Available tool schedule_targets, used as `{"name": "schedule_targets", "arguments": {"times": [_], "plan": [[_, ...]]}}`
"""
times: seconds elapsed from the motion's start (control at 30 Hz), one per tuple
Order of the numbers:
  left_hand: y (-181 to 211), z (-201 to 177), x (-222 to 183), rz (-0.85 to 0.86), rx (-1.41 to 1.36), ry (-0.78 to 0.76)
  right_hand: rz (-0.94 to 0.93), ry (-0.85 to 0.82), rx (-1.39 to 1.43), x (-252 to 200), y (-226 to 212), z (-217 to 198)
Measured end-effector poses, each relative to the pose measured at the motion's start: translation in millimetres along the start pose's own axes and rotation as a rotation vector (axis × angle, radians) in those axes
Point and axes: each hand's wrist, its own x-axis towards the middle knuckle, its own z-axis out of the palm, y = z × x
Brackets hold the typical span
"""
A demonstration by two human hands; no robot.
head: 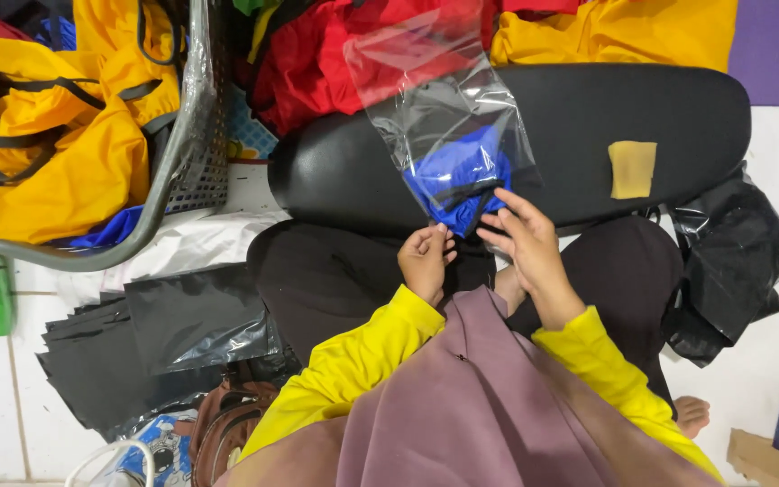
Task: Folding a blue rain cover, smoothing it with a foam block, and placing it into a clear plastic bag followed by a black shipping mailer.
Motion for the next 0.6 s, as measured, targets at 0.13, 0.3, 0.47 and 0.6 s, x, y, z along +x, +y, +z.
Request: {"name": "schedule_targets", "arguments": {"times": [0.13,0.3,0.47,0.6], "plan": [[7.0,-0.2,-11.7,0.039,0.029,-0.014,0.044,-0.024,0.177,17.9,-10.1,12.5],[2.8,0.6,-8.4,0.067,0.049,-0.056,0.07,-0.085,0.4,36.0,7.6,11.4],[20.5,5.5,-19.3,0.072,0.065,-0.076,0.13,-0.074,0.506,14.9,7.6,11.8],[3.2,4.4,-11.8,0.093,0.11,-0.152,0.189,-0.123,0.622,8.4,-5.7,26.4]]}}
